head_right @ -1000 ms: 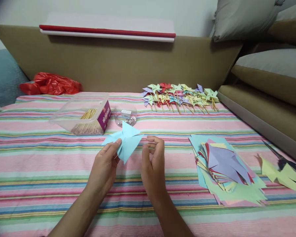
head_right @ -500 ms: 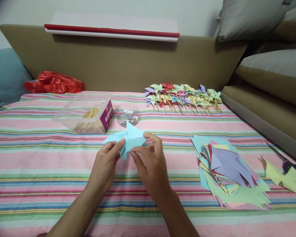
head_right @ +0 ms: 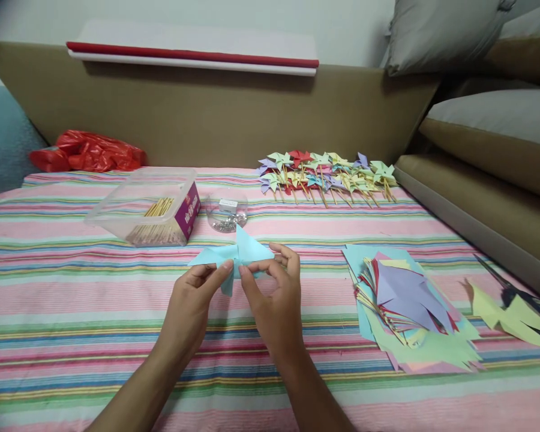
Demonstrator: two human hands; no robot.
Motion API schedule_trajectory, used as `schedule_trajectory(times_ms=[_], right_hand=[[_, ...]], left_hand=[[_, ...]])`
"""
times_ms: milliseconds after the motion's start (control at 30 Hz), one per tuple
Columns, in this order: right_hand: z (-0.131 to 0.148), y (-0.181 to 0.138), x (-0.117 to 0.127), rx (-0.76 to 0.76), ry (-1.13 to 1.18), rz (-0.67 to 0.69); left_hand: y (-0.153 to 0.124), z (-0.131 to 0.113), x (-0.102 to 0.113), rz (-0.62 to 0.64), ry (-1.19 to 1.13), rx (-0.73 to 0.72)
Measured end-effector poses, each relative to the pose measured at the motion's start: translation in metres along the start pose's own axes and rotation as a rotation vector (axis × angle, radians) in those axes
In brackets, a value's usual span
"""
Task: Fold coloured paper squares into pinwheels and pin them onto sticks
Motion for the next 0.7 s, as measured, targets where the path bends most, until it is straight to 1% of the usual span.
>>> schedule_trajectory(times_ms=[233, 433, 700], right_hand=[[0.0, 0.0, -0.002, -0.025, 0.043, -0.03], [-0.006, -0.002, -0.003, -0.112, 0.08, -0.069], [-0.005, -0.005, -0.005, -0.101, 0.044, -0.105]], left_hand=[[-0.001, 0.004, -0.003, 0.031, -0.049, 0.012], [-0.002, 0.011, -0.004, 0.025, -0.113, 0.05], [-0.002, 0.013, -0.005, 0.015, -0.126, 0.039]])
Point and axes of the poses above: each hand's wrist, its own y-axis towards the middle knuckle, its own x-axis out of the back of the hand, z = x × y, the point moved 5 cm from there along y, towards the middle knuckle, and after that the axes turned 3 degrees about y, right-handed, at the moved point
